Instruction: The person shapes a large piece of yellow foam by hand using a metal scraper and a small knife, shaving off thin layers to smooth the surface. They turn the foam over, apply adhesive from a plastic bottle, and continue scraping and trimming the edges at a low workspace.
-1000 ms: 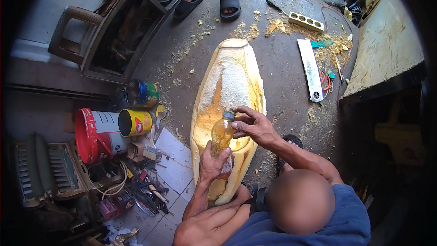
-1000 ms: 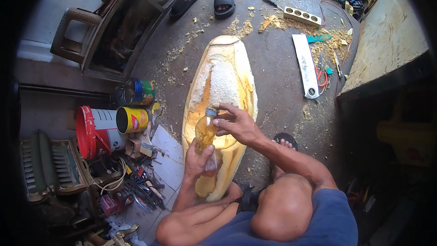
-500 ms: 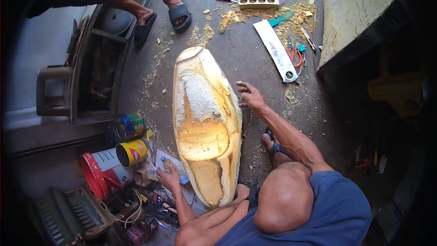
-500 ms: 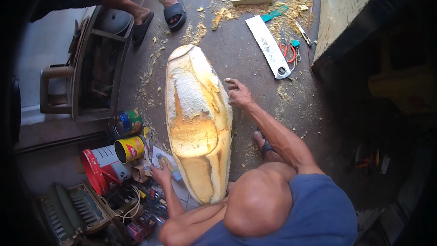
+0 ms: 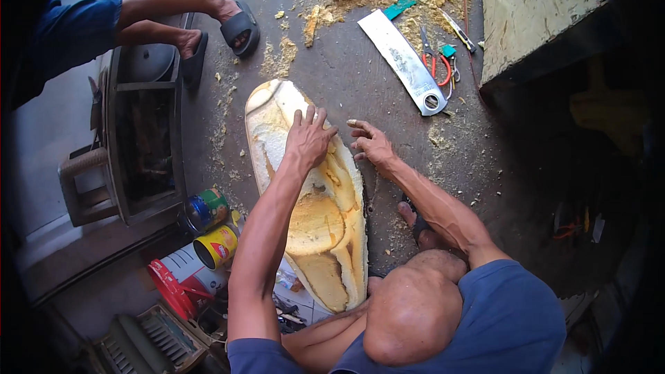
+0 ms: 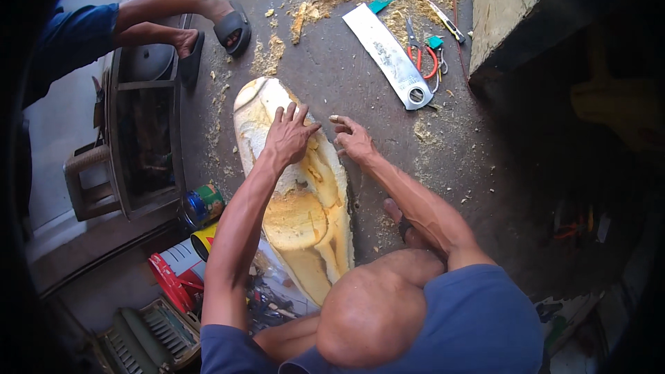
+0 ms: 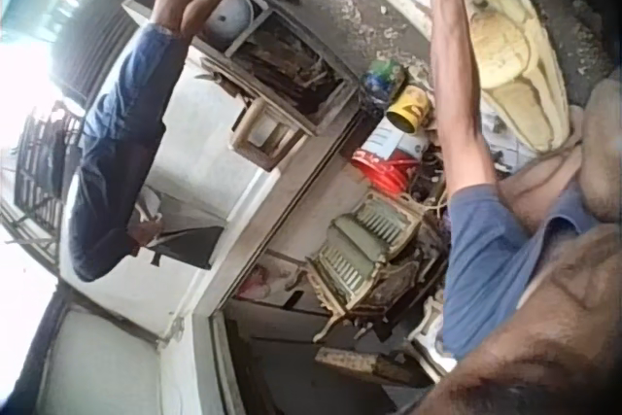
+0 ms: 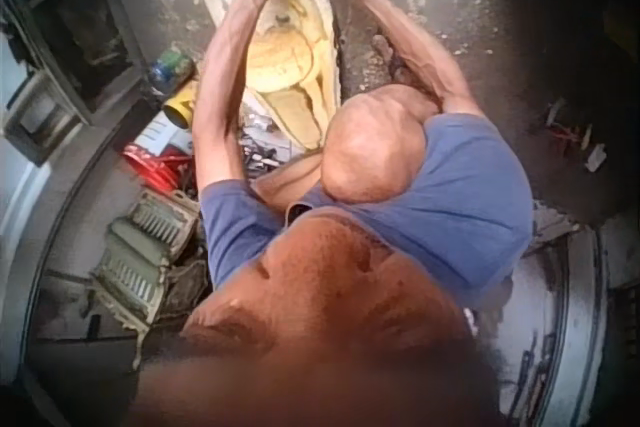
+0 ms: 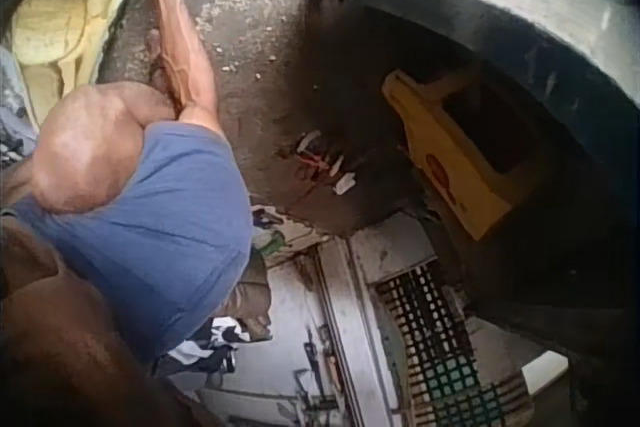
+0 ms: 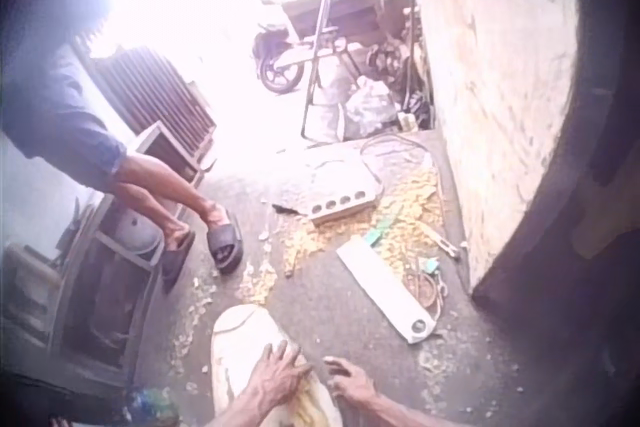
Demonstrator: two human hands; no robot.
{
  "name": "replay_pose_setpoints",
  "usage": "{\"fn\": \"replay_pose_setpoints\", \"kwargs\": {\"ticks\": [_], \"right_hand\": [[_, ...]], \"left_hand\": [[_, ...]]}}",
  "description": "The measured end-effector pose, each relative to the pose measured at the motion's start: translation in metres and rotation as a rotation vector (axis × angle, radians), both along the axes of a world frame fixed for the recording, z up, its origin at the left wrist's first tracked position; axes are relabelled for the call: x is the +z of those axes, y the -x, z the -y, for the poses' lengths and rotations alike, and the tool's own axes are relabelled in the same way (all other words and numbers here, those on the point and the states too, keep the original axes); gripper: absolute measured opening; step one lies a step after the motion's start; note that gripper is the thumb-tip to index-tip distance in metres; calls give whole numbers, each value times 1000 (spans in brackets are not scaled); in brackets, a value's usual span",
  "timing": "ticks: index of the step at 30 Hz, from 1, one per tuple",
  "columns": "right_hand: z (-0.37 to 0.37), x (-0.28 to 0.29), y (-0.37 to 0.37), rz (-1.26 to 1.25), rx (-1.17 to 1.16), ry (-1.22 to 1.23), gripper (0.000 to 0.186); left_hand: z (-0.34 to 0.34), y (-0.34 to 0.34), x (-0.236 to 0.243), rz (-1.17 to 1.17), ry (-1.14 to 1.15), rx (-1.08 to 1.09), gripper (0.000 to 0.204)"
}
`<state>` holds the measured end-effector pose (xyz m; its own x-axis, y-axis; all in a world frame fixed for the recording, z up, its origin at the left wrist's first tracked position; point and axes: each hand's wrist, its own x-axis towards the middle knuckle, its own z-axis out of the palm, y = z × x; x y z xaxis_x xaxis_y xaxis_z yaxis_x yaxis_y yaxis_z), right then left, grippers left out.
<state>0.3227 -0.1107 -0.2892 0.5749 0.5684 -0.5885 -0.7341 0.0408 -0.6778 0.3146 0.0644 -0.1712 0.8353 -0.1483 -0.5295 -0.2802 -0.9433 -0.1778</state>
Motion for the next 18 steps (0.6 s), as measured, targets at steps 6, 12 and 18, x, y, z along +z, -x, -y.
{"fn": "replay_pose_setpoints", "kwargs": {"ticks": [6, 12, 18], "right_hand": [[0, -11, -2, 143, 64, 108, 57], [-30, -9, 3, 503, 180, 200, 52], [-43, -9, 1, 614, 161, 238, 48]], "left_hand": [[8, -9, 0, -6, 28, -39, 34], [-31, 39, -15, 292, 325, 14, 32], [-38, 45, -27, 390, 469, 91, 37]]}}
